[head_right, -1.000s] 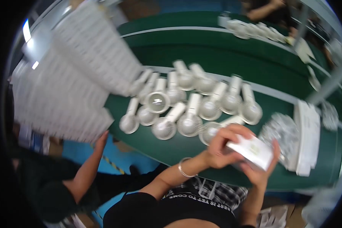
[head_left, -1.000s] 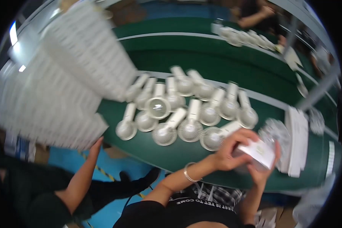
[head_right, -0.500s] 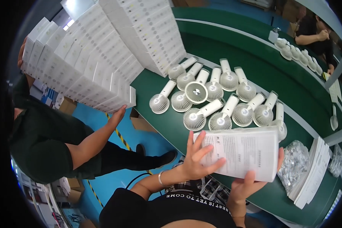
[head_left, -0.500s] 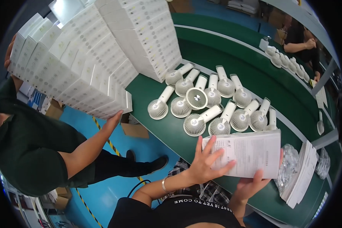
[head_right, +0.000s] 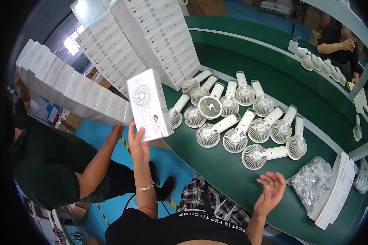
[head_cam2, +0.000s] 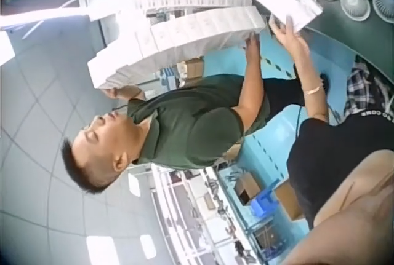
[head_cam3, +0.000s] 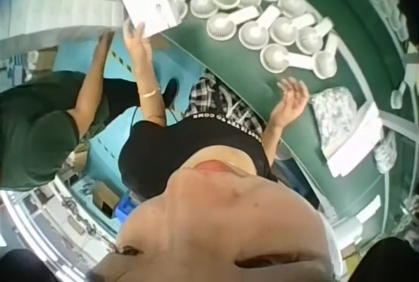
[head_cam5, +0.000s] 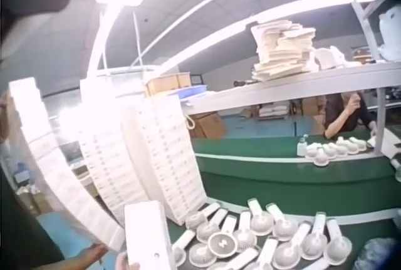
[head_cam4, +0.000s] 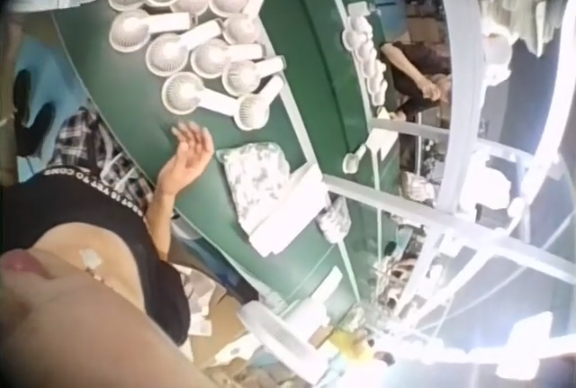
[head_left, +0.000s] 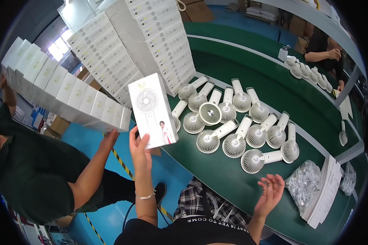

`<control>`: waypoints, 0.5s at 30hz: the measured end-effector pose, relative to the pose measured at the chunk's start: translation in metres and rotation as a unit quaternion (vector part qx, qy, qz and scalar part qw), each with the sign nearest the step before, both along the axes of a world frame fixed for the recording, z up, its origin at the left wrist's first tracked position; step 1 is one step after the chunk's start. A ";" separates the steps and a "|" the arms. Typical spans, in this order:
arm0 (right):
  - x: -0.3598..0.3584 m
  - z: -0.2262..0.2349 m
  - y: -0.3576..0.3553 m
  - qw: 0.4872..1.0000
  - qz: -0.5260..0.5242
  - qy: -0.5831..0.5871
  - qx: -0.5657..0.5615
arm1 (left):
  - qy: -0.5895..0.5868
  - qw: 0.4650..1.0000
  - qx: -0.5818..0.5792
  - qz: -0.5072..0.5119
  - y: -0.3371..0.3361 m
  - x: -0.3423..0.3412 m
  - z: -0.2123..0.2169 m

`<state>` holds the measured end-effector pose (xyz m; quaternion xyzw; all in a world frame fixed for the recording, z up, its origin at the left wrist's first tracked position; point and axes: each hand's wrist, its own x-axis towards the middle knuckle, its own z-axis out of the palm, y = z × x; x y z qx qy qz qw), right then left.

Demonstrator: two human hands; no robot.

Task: Packaging small portable fans into boxes.

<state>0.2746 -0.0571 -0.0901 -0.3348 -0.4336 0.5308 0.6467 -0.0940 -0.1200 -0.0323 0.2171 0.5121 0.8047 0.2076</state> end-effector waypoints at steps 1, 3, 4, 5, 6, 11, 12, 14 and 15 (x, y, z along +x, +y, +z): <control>0.003 -0.005 0.001 1.000 0.004 0.001 -0.005 | 0.000 1.000 0.001 -0.002 0.000 -0.010 -0.005; 0.010 -0.015 0.001 1.000 0.005 0.000 -0.007 | -0.089 0.995 0.029 -0.032 0.004 -0.029 -0.017; 0.012 -0.019 0.001 1.000 0.000 -0.006 -0.011 | -0.094 0.994 0.041 -0.025 0.004 -0.040 -0.027; 0.015 -0.022 0.001 1.000 -0.006 -0.013 -0.017 | -0.095 0.994 0.042 -0.027 0.003 -0.049 -0.033; 0.017 -0.025 0.000 1.000 -0.011 -0.015 -0.016 | -0.135 0.990 0.049 -0.005 0.000 -0.058 -0.038; 0.030 -0.040 -0.001 0.997 -0.065 -0.027 -0.038 | -0.057 0.992 -0.023 0.113 0.041 -0.138 -0.090; 0.030 -0.041 -0.001 0.995 -0.085 -0.031 -0.037 | -0.047 0.987 -0.072 0.136 0.060 -0.160 -0.101; 0.029 -0.031 -0.005 0.996 -0.076 -0.037 -0.030 | 0.062 0.921 -0.210 0.321 0.066 -0.235 -0.128; 0.024 -0.025 -0.006 0.997 -0.064 -0.039 -0.033 | 0.156 0.822 -0.284 0.468 0.052 -0.280 -0.130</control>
